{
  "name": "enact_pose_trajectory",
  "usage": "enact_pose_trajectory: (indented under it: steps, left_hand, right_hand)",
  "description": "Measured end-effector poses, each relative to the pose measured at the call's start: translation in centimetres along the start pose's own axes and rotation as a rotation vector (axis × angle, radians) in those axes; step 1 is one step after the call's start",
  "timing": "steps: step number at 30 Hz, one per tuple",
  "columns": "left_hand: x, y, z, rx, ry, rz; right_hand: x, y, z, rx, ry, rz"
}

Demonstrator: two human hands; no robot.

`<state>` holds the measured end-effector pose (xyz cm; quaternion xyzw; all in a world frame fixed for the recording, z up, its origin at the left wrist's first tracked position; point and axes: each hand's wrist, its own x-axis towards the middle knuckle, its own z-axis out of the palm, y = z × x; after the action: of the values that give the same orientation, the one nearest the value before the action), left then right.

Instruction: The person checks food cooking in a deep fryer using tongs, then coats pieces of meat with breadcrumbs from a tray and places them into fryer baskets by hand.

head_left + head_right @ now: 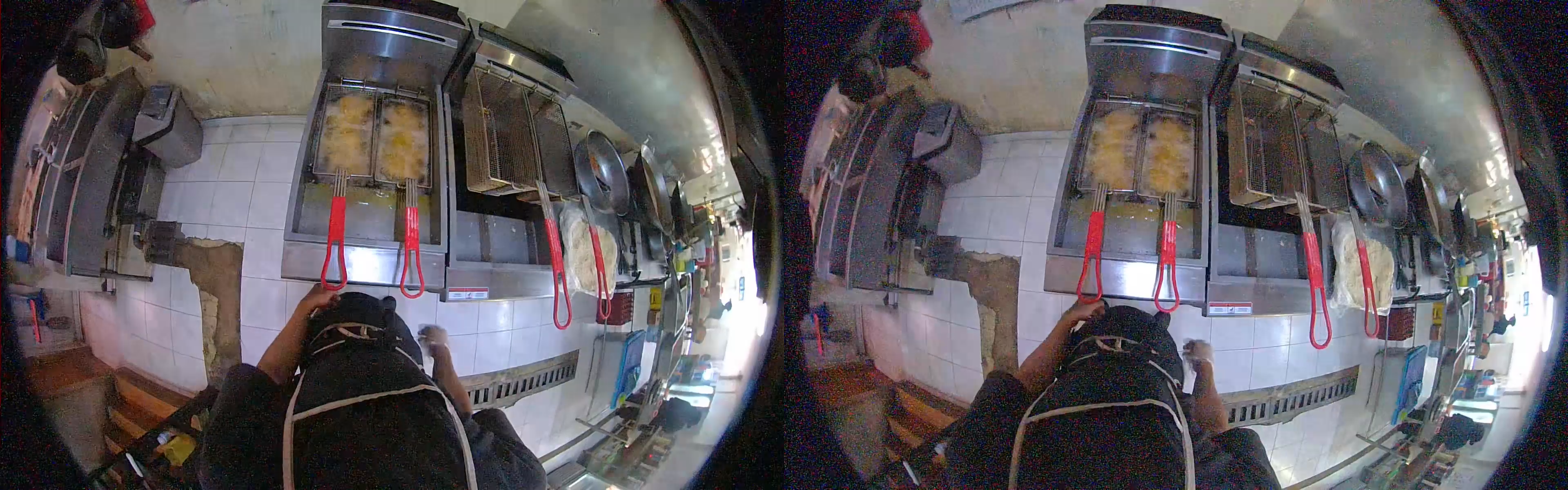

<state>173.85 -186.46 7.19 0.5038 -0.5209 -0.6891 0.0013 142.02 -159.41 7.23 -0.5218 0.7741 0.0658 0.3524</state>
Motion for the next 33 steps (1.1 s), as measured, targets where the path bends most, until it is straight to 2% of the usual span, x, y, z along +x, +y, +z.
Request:
enact_pose_trajectory:
  steps: [1,2,3,5,6,7,8,10,12,14,16,18,21,23,25,26,28,29,30,32,33]
  left_hand:
    - [1.9,-1.6,0.1,0.038,-0.023,0.085]
    - [3.3,-2.9,0.2,0.116,-0.074,0.257]
    - [3.3,-2.8,0.2,0.216,-0.062,0.152]
    - [3.2,-2.9,-0.1,0.136,-0.045,0.069]
    - [3.4,-3.2,-0.3,0.054,-0.016,-0.013]
    - [-0.8,1.2,-0.3,0.043,0.049,-0.103]
    - [-1.2,1.3,-0.7,-0.043,0.058,-0.121]
    - [0.1,-3.6,-2.5,-0.286,0.055,-0.145]
    - [0.6,-8.2,-4.5,-0.373,0.054,-0.157]
    - [1.5,-14.1,-6.3,0.195,0.025,0.06]
    - [-2.8,-10.1,-5.5,-0.23,0.265,-0.358]
    - [-4.8,-8.4,-5.2,-0.1,0.298,-0.348]
    - [-4.3,-10.3,-5.3,-0.243,0.276,-0.389]
    - [-3.9,-10.3,-4.3,-0.262,0.254,-0.319]
    - [-3.6,-9.0,-4.9,-0.386,0.246,-0.193]
    - [-3.4,-8.6,-4.0,-0.523,0.251,-0.14]
    - [-4.1,-6.9,-2.1,-0.526,0.383,-0.064]
    - [-0.9,-11.7,-2.2,-0.621,0.293,-0.004]
    - [0.3,-13.7,-1.8,-0.623,0.298,-0.006]
    - [1.1,-15.3,-1.9,0.059,0.392,0.056]
    - [-1.5,-12.1,-1.8,-0.055,0.316,-0.017]
  right_hand:
    - [0.4,-0.4,-0.4,0.119,0.017,0.058]
    - [0.7,-0.4,-0.5,0.238,0.035,0.12]
    - [1.1,-0.3,-0.7,0.241,0.037,0.128]
    - [1.2,-0.1,-0.5,-0.037,0.2,-0.107]
    - [1.5,0.1,0.2,-0.033,0.199,-0.099]
    - [2.1,0.8,1.3,0.152,0.186,-0.037]
    - [2.3,1.1,1.9,0.336,0.172,0.026]
    - [0.0,-1.2,-1.6,0.243,0.156,0.03]
    - [-1.3,-2.6,-4.7,1.604,-0.043,-0.014]
    - [-4.7,-7.2,-12.3,1.676,0.092,-0.115]
    - [-6.4,-10.4,-20.5,1.676,0.199,-0.28]
    - [-4.9,-13.0,-27.0,1.591,0.324,-0.44]
    - [3.1,-17.4,-32.0,0.827,0.644,-0.62]
    - [4.9,-18.0,-31.9,0.547,0.698,-0.672]
    - [2.1,-18.6,-31.5,-0.164,0.46,-0.587]
    - [1.2,-18.8,-32.5,-0.174,0.462,-0.597]
    - [-1.2,-18.2,-33.6,0.354,0.319,-0.478]
    - [0.1,-17.9,-33.7,0.512,0.371,-0.608]
    - [1.4,-17.7,-34.0,0.655,0.409,-0.75]
    - [0.2,-21.2,-36.0,0.571,0.945,-0.476]
    - [1.8,-20.2,-33.9,0.319,0.723,-0.382]
